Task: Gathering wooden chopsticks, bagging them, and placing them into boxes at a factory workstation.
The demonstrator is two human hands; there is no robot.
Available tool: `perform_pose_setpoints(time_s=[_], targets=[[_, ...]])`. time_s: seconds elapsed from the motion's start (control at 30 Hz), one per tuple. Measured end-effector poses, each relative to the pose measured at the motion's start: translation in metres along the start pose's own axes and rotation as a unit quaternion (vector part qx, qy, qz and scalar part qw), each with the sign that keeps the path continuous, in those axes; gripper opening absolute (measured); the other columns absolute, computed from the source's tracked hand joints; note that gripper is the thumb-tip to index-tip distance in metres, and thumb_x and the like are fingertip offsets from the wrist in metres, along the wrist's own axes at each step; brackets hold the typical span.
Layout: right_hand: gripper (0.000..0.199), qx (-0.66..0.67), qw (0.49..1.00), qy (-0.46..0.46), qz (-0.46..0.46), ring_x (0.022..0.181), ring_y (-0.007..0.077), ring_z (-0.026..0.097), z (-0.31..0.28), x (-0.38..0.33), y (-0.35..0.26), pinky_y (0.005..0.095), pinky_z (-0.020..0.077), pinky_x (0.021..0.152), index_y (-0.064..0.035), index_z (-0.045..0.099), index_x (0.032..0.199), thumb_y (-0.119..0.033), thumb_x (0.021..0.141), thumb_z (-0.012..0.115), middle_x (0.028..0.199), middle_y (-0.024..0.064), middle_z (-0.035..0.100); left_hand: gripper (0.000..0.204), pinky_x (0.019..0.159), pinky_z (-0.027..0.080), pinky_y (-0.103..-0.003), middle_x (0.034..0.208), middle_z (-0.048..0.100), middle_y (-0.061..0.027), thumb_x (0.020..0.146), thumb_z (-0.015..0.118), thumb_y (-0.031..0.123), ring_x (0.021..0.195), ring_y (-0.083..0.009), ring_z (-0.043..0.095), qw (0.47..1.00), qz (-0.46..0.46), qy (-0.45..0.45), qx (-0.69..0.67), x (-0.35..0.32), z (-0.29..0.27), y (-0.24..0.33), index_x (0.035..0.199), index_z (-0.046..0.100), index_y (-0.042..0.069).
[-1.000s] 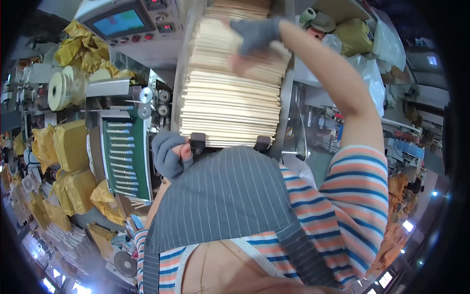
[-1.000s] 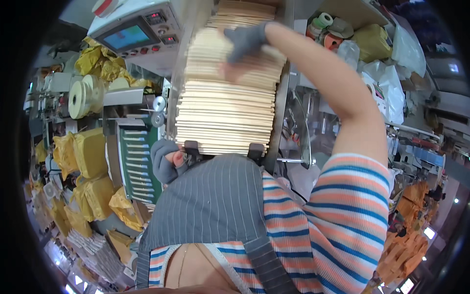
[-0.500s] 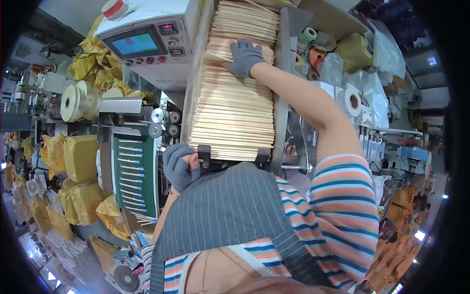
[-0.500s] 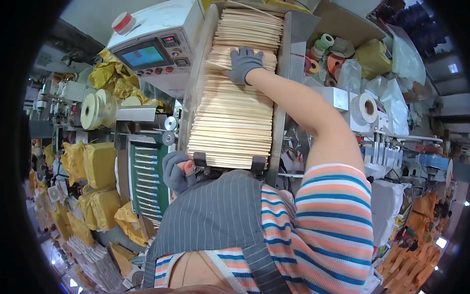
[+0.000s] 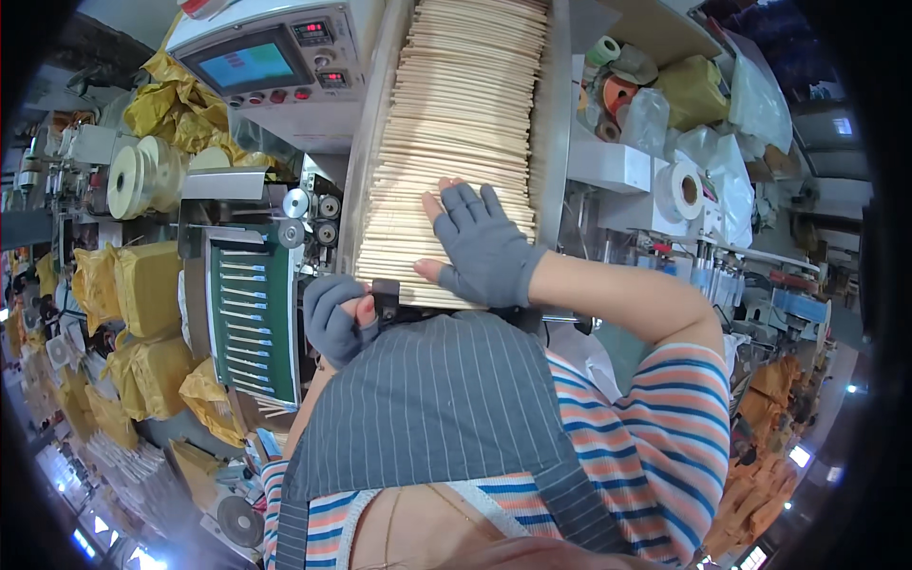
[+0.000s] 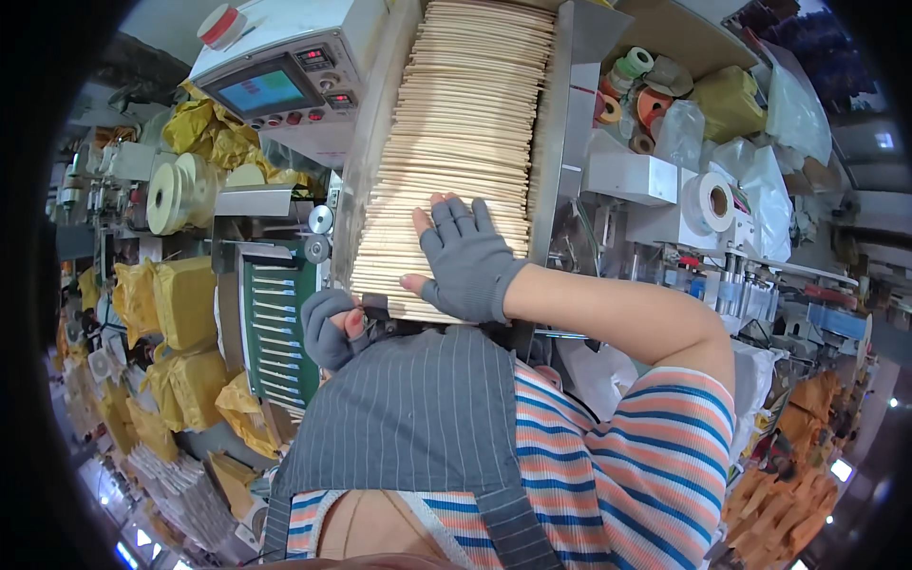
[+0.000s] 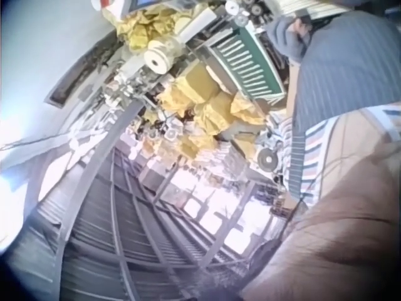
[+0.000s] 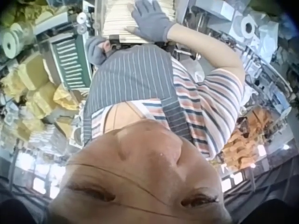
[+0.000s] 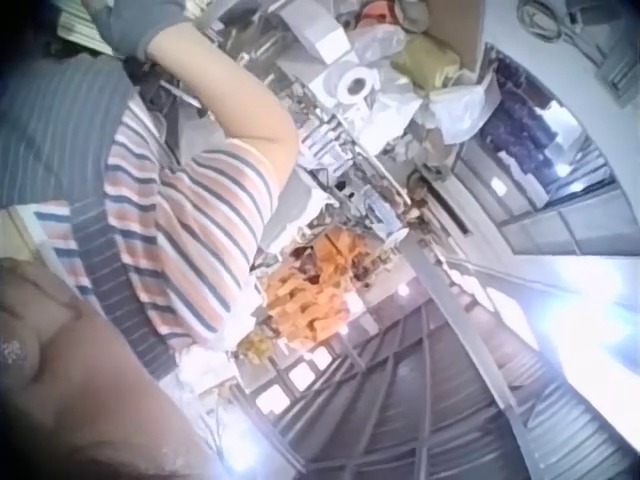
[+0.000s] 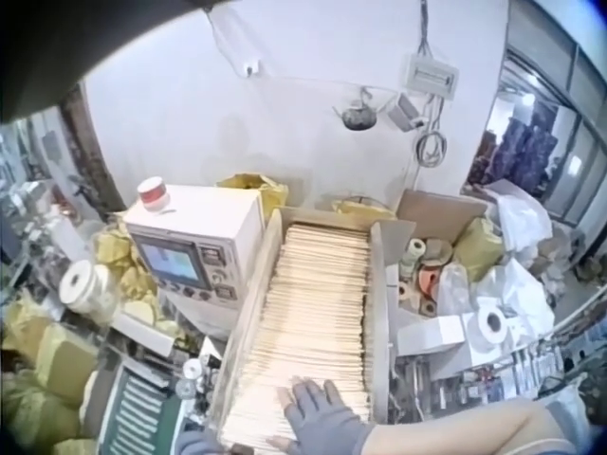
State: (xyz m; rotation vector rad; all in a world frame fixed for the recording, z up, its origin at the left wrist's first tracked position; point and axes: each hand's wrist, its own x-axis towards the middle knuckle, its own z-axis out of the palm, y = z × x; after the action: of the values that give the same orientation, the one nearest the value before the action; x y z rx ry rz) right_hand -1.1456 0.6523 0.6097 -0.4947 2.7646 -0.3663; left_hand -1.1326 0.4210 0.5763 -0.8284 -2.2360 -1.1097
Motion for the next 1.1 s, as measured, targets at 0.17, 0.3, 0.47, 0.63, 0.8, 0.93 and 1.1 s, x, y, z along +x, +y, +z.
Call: perform_pose_setpoints(time_s=[0.17,0.3,0.47,0.63,0.8,0.93,1.1], targets=[[0.062,0.158,0.981,0.033,0.106,0.113,0.0354,0.054,-0.09,0.066,0.052,0.038,0.0433,0.094,-0.0007,0.041,0.134,-0.042,0.09,0.055,0.122,0.0256,0.054,0.012,0.063,0.048,-0.036,0.079,0.062,-0.0077,0.083,0.065,0.009,0.074,-0.0262,0.058,1.0,0.005,0.029,0.009,-0.003,-0.002,-0.001,0.077,0.055,0.004],[0.063,0.073,0.975,0.117,0.174,0.12,0.0354,0.049,-0.142,0.145,0.172,0.0432,0.0373,0.1,-0.0024,0.051,0.126,-0.053,0.092,0.037,0.132,0.0217,0.049,0.013,0.063,0.049,-0.036,0.079,0.063,-0.008,0.083,0.065,0.01,0.073,-0.0259,0.058,0.999,0.021,0.007,-0.035,0.008,-0.001,-0.003,0.077,0.056,0.004],[0.057,-0.046,0.965,0.21,0.149,0.12,0.0354,0.048,-0.112,0.218,0.232,0.0426,0.0369,0.101,-0.0047,0.054,0.121,-0.049,0.094,0.032,0.128,0.0218,0.051,0.015,0.062,0.048,-0.037,0.078,0.063,-0.0087,0.083,0.066,0.013,0.073,-0.0261,0.058,0.999,0.007,0.004,-0.036,0.004,-0.001,-0.006,0.076,0.057,0.003],[0.054,-0.03,0.965,0.174,0.194,0.119,0.0334,0.049,-0.096,0.228,0.191,0.0419,0.0382,0.099,-0.0071,0.055,0.12,-0.047,0.096,0.028,0.125,0.0191,0.053,0.014,0.062,0.048,-0.037,0.079,0.063,-0.0096,0.082,0.068,0.014,0.073,-0.0261,0.058,0.999,0.022,0.015,-0.047,0.0,-0.003,-0.008,0.078,0.06,0.002],[0.055,-0.03,0.975,0.154,0.16,0.121,0.0335,0.047,-0.089,0.225,0.212,0.0419,0.0366,0.101,-0.0082,0.052,0.124,-0.048,0.095,0.027,0.129,0.0197,0.05,0.019,0.067,0.044,-0.034,0.087,0.064,-0.0077,0.075,0.068,0.008,0.075,-0.0247,0.058,0.987,-0.059,-0.147,0.016,0.061,-0.031,0.004,0.093,0.065,0.005],[0.061,0.007,0.969,0.145,0.198,0.124,0.0332,0.045,-0.093,0.218,0.205,0.0421,0.0339,0.103,-0.007,0.05,0.126,-0.053,0.093,0.028,0.133,0.0195,0.047,0.018,0.069,0.045,-0.034,0.085,0.062,-0.0044,0.073,0.062,0.004,0.077,-0.0224,0.06,0.944,0.075,-0.319,0.02,0.14,0.013,0.012,0.09,0.061,0.009],[0.067,0.042,0.965,0.149,0.211,0.13,0.0317,0.039,-0.097,0.218,0.195,0.0412,0.0303,0.107,-0.0055,0.045,0.134,-0.055,0.092,0.028,0.14,0.0187,0.041,0.008,0.073,0.048,-0.036,0.081,0.062,-0.0057,0.076,0.058,0.011,0.079,-0.0244,0.062,0.867,0.143,-0.463,0.116,0.135,0.09,-0.018,0.083,0.061,0.01]])
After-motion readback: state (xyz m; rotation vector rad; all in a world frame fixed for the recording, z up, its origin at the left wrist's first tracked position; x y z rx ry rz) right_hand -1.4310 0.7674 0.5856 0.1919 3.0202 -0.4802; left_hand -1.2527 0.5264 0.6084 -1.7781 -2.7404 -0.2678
